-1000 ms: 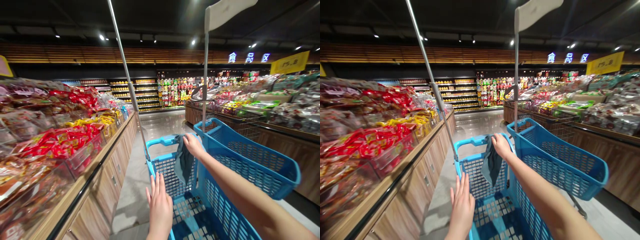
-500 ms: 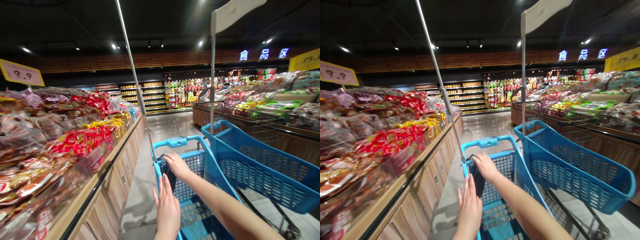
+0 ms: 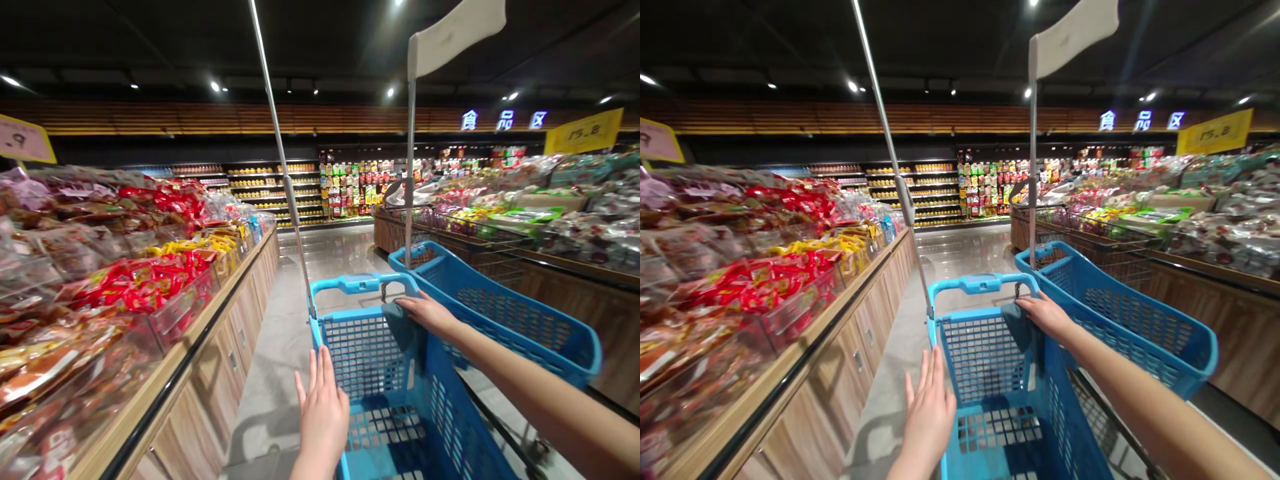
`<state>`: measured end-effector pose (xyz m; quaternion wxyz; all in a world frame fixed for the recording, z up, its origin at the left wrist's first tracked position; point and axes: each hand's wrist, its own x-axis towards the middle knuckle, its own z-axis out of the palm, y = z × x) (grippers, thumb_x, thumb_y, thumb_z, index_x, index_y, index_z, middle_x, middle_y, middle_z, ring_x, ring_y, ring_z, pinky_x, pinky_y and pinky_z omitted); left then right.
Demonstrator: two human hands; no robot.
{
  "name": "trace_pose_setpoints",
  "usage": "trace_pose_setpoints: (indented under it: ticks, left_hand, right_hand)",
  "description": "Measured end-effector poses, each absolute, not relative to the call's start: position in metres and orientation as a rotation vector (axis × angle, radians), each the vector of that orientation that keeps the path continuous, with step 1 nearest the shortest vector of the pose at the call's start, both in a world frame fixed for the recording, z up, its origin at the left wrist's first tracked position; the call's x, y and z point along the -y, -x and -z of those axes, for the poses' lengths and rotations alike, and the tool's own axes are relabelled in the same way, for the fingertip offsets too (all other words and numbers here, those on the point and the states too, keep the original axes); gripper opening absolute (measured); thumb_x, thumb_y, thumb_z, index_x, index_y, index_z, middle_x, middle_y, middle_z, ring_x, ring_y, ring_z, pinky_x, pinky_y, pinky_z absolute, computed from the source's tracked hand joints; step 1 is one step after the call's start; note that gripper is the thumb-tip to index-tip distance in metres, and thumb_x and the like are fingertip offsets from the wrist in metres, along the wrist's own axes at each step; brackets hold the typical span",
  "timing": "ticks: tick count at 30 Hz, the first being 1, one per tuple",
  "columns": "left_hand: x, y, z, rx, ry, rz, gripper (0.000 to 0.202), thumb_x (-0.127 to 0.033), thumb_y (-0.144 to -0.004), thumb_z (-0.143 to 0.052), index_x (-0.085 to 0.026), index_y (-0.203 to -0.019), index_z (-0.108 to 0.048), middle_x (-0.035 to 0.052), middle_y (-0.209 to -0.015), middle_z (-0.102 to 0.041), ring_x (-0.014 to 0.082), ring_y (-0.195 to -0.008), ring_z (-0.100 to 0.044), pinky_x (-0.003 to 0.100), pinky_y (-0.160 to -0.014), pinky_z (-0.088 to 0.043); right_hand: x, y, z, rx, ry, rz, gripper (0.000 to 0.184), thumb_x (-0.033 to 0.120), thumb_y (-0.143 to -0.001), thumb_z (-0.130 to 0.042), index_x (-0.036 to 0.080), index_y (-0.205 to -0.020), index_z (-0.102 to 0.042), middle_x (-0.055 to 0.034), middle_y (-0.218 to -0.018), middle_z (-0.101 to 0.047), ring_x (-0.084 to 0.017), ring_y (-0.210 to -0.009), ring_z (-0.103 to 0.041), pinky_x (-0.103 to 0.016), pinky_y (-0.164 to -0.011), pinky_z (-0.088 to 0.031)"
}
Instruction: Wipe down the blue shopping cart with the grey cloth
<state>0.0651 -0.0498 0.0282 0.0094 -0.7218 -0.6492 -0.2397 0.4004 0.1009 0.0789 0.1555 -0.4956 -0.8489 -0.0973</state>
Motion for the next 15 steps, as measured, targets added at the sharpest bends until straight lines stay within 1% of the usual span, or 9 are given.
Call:
trace_pose_setpoints:
  ticks: [4, 5, 7, 9, 11, 13, 15]
  left_hand:
    - [0.029, -0.071, -0.05, 1.788, 2.264, 0.679, 0.077, -0.013, -0.078, -0.044, -0.011, -0.152, -0.022, 0.011, -0.16, -0.015, 0.026, -0.148, -0.009, 0.056, -0.119, -0.011]
    - [0.018, -0.073, -0.06, 1.717, 2.275, 0.671, 0.074, -0.015, -0.08, -0.044, -0.01, -0.151, -0.024, 0.0124, -0.16, -0.015, 0.0267, -0.148, -0.01, 0.056, -0.118, -0.012]
    - [-0.01, -0.081, -0.082, 1.597, 2.315, 0.647, 0.068, -0.02, -0.085, -0.043, -0.008, -0.15, -0.027, 0.0138, -0.159, -0.019, 0.0257, -0.148, -0.012, 0.053, -0.119, -0.013]
    - [-0.042, -0.087, -0.101, 1.475, 2.376, 0.607, 0.066, -0.025, -0.087, -0.043, -0.009, -0.15, -0.028, 0.0131, -0.158, -0.024, 0.024, -0.148, -0.015, 0.05, -0.12, -0.012]
    - [-0.071, -0.09, -0.109, 1.455, 2.348, 0.582, 0.068, -0.03, -0.089, -0.045, -0.011, -0.151, -0.026, 0.0126, -0.159, -0.019, 0.0253, -0.148, -0.012, 0.052, -0.119, -0.011]
    - [-0.092, -0.086, -0.106, 1.472, 2.319, 0.535, 0.068, -0.036, -0.091, -0.044, -0.014, -0.152, -0.024, 0.0119, -0.16, -0.015, 0.0256, -0.148, -0.01, 0.054, -0.118, -0.009]
    - [-0.104, -0.079, -0.097, 1.492, 2.308, 0.489, 0.066, -0.041, -0.093, -0.042, -0.015, -0.151, -0.026, 0.0123, -0.16, -0.015, 0.0254, -0.148, -0.01, 0.053, -0.118, -0.009]
  right_hand:
    - [-0.091, -0.399, -0.079, 2.299, 1.467, 0.193, 0.05, 0.008, -0.081, -0.048, 0.025, -0.126, -0.06, -0.0063, -0.127, -0.064, -0.021, -0.119, -0.059, -0.049, -0.117, -0.02]
    - [-0.089, -0.395, -0.079, 2.262, 1.46, 0.187, 0.048, 0.009, -0.081, -0.048, 0.025, -0.124, -0.062, -0.0062, -0.127, -0.065, -0.021, -0.118, -0.059, -0.049, -0.117, -0.02]
    - [-0.087, -0.388, -0.077, 2.214, 1.436, 0.168, 0.044, 0.009, -0.082, -0.048, 0.024, -0.121, -0.063, -0.0057, -0.125, -0.066, -0.021, -0.115, -0.061, -0.049, -0.117, -0.02]
    - [-0.087, -0.381, -0.077, 2.184, 1.425, 0.14, 0.041, 0.009, -0.083, -0.048, 0.024, -0.117, -0.064, -0.0045, -0.12, -0.068, -0.019, -0.111, -0.062, -0.047, -0.117, -0.021]
    - [-0.09, -0.376, -0.077, 2.147, 1.43, 0.12, 0.038, 0.008, -0.082, -0.048, 0.025, -0.112, -0.065, -0.0034, -0.115, -0.07, -0.018, -0.108, -0.063, -0.045, -0.117, -0.022]
    - [-0.094, -0.371, -0.076, 2.105, 1.408, 0.102, 0.037, 0.008, -0.082, -0.047, 0.025, -0.109, -0.065, -0.0028, -0.112, -0.07, -0.018, -0.107, -0.063, -0.045, -0.116, -0.022]
    - [-0.098, -0.364, -0.072, 2.045, 1.348, 0.053, 0.036, 0.009, -0.082, -0.045, 0.025, -0.109, -0.064, -0.0026, -0.112, -0.07, -0.018, -0.109, -0.062, -0.045, -0.116, -0.022]
